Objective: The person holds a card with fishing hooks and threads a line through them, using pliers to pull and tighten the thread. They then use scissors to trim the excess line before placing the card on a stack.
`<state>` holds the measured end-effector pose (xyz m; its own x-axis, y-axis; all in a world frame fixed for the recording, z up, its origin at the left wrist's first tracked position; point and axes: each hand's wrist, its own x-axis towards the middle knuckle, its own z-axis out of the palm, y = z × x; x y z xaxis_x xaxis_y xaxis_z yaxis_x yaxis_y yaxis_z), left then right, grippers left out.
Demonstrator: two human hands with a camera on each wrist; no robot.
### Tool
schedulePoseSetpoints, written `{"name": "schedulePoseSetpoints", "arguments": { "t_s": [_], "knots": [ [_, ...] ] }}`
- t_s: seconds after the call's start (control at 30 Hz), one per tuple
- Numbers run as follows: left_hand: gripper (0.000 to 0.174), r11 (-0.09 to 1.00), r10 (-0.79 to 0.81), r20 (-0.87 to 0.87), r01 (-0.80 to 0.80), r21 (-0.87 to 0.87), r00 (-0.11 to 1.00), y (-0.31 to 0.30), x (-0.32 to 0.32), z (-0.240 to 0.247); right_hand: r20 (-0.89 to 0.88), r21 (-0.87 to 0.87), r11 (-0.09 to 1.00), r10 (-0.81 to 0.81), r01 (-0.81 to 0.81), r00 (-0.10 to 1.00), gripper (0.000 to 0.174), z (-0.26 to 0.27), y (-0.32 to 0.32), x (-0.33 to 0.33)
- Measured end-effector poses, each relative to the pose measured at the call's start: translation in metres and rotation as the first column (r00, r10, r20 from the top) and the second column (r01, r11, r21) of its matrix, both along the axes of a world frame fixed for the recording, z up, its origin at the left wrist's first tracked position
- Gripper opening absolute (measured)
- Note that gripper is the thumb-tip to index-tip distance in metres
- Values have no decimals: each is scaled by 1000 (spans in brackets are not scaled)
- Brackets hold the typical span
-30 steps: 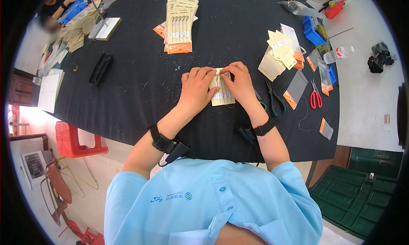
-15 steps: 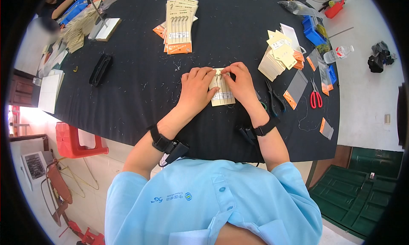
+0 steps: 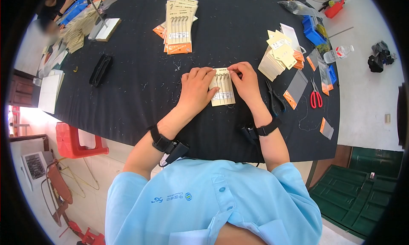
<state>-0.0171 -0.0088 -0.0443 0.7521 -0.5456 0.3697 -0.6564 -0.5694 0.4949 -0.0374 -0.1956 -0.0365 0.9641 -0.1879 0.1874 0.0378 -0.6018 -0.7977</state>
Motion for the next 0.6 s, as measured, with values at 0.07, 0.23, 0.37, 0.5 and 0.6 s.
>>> {"name": "schedulePoseSetpoints", "arguments": {
  "t_s": [0.07, 0.23, 0.37, 0.5, 0.6],
  "knots": [
    [46, 1000, -1, 5, 1, 3, 1000, -1, 0, 0, 27, -37, 999, -18, 19, 999, 10, -2, -4, 0],
    [46, 1000, 0, 3, 0, 9, 1000, 0, 0, 0, -19, -43, 999, -15, 14, 1000, 10, -3, -4, -1],
    [46, 1000, 0, -2, 0, 0, 1000, -1, 0, 1, -10, -105, 994, 8, -10, 1000, 10, -6, -5, -1],
    [45, 1000, 3, -8, -3, 2, 1000, -1, -1, 1, -4, -104, 995, 8, -8, 1000, 9, -9, -5, -1],
    [45, 1000, 4, -6, -4, 5, 1000, -1, -1, 1, -5, -99, 995, 8, -8, 1000, 10, -8, -5, -1]
  ]
}}
